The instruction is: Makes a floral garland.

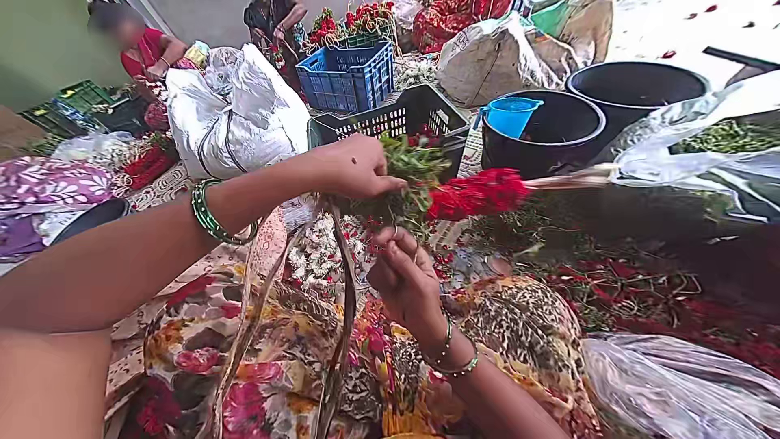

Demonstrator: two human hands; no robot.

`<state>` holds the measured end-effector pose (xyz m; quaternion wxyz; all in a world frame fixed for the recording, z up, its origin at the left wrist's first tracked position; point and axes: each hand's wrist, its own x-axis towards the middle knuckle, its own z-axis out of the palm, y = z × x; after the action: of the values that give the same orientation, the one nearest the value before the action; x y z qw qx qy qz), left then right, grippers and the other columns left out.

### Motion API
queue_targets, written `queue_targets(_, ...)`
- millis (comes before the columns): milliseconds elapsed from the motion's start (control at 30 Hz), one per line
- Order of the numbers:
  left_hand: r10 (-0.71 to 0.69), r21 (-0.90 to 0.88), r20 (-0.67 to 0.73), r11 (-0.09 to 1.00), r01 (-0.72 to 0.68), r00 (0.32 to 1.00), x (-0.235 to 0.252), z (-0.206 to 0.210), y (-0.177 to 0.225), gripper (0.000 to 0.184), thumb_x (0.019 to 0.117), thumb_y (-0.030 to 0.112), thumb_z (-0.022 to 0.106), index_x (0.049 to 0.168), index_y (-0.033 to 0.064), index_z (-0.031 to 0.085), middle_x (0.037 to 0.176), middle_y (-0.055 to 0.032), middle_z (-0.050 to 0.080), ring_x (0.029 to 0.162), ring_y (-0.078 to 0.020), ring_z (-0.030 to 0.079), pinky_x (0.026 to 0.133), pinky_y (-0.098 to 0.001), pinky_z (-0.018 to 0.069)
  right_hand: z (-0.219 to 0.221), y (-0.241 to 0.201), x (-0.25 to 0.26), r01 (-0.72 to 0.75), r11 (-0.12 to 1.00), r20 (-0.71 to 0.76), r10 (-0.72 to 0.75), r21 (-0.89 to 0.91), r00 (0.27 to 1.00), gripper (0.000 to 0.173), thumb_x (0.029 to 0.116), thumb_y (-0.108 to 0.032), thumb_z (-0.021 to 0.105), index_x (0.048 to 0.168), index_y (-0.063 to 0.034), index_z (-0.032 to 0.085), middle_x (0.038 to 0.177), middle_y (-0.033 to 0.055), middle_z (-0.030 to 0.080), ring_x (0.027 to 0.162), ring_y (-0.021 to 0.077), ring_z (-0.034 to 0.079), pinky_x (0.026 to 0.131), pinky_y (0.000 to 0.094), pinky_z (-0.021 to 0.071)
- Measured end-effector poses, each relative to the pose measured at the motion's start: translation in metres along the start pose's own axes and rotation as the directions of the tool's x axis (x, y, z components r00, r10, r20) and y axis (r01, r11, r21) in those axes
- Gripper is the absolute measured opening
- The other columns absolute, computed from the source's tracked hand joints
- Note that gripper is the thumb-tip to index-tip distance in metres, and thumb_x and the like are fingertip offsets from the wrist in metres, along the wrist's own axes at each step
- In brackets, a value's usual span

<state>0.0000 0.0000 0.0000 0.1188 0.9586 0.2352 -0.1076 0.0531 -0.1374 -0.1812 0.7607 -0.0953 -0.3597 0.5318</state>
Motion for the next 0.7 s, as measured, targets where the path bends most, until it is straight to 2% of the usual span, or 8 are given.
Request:
queue_targets(100,-0.162,-0.212,0.240,0.953,0.215,0.957,0.015,0.019,-0.049,0.046,0.1072,0.027,0.055,0.068,0.0053,0.064,0.056,0.0030,0.047,0.047,-0.0040,0.040,0.048,-0.0226,0.0330,-0.034,0.004,0.011,-0.148,0.989,-0.262,0.145,0.007,0.954,0.029,0.1037,-0.011,0.037,0.099,-0.0125,0.066,0.052,-0.0137,0.038,0.042,-0.0033,0.035,0.044,0.0148,0.0331)
queue_targets(233,-0.389,-0.096,0.282,0.898,0.429,0.877,0.017,0.071,-0.083,0.044,0.1047,0.032,0.060,0.073,0.0039,0.070,0.071,-0.0046,0.065,0.064,-0.0142,0.055,0.065,-0.0404,0.0434,-0.045,0.018,0.019,-0.354,0.932,-0.300,0.317,-0.075,0.900,0.033,0.1025,-0.007,0.036,0.099,-0.0050,0.069,0.048,-0.0133,0.035,0.040,-0.0037,0.030,0.041,0.0148,0.0275)
queue_targets(333,-0.544,-0.056,0.296,0.811,0.583,0.785,0.006,0.093,-0.091,0.046,0.1038,0.038,0.061,0.076,0.0029,0.070,0.075,-0.0084,0.064,0.070,-0.0206,0.056,0.068,-0.0466,0.0443,-0.041,0.037,0.013,-0.390,0.891,-0.269,0.326,-0.232,0.906,0.033,0.1012,-0.007,0.035,0.101,-0.0041,0.068,0.051,-0.0126,0.035,0.041,-0.0025,0.031,0.041,0.0166,0.0292)
queue_targets(400,-0.563,-0.072,0.292,0.793,0.605,0.773,-0.005,0.101,-0.095,0.046,0.1045,0.038,0.059,0.075,0.0043,0.070,0.074,-0.0076,0.063,0.069,-0.0205,0.055,0.067,-0.0463,0.0430,-0.040,0.045,0.007,-0.391,0.887,-0.287,0.319,-0.246,0.903,0.033,0.1004,-0.008,0.036,0.100,-0.0050,0.068,0.051,-0.0126,0.035,0.041,-0.0022,0.031,0.041,0.0173,0.0293)
queue_targets(500,-0.521,-0.074,0.263,0.829,0.555,0.812,-0.013,0.109,-0.099,0.049,0.1069,0.036,0.055,0.073,0.0039,0.070,0.074,-0.0079,0.065,0.071,-0.0215,0.058,0.070,-0.0476,0.0445,-0.041,0.054,-0.001,-0.369,0.894,-0.271,0.300,-0.255,0.914,0.033,0.1004,-0.008,0.036,0.102,-0.0054,0.068,0.050,-0.0134,0.034,0.041,-0.0024,0.031,0.042,0.0176,0.0295)
queue_targets(567,-0.483,-0.059,0.228,0.860,0.507,0.846,-0.014,0.110,-0.099,0.051,0.1082,0.035,0.052,0.071,0.0041,0.069,0.072,-0.0078,0.065,0.070,-0.0216,0.059,0.068,-0.0470,0.0455,-0.049,0.054,-0.003,-0.335,0.854,-0.197,0.277,-0.398,0.940,0.033,0.1018,-0.009,0.037,0.108,-0.0042,0.069,0.057,-0.0121,0.039,0.044,-0.0026,0.033,0.044,0.0170,0.0306)
queue_targets(633,-0.456,-0.060,0.194,0.878,0.475,0.868,-0.015,0.107,-0.099,0.051,0.1083,0.034,0.052,0.069,0.0047,0.067,0.068,-0.0067,0.061,0.065,-0.0202,0.057,0.064,-0.0448,0.0435,-0.056,0.046,-0.004,-0.278,0.736,-0.103,0.274,-0.617,0.956,0.034,0.1043,-0.011,0.037,0.113,-0.0029,0.069,0.070,-0.0086,0.052,0.051,-0.0036,0.038,0.048,0.0153,0.0357)
queue_targets(700,-0.414,-0.066,0.161,0.901,0.428,0.896,-0.017,0.107,-0.101,0.052,0.1083,0.034,0.052,0.066,0.0059,0.063,0.063,-0.0050,0.057,0.062,-0.0187,0.054,0.061,-0.0430,0.0415,-0.059,0.039,-0.007,-0.211,0.582,-0.044,0.287,-0.786,0.957,0.036,0.1056,-0.012,0.037,0.117,-0.0035,0.070,0.072,-0.0055,0.055,0.055,-0.0013,0.042,0.053,0.0183,0.0387)
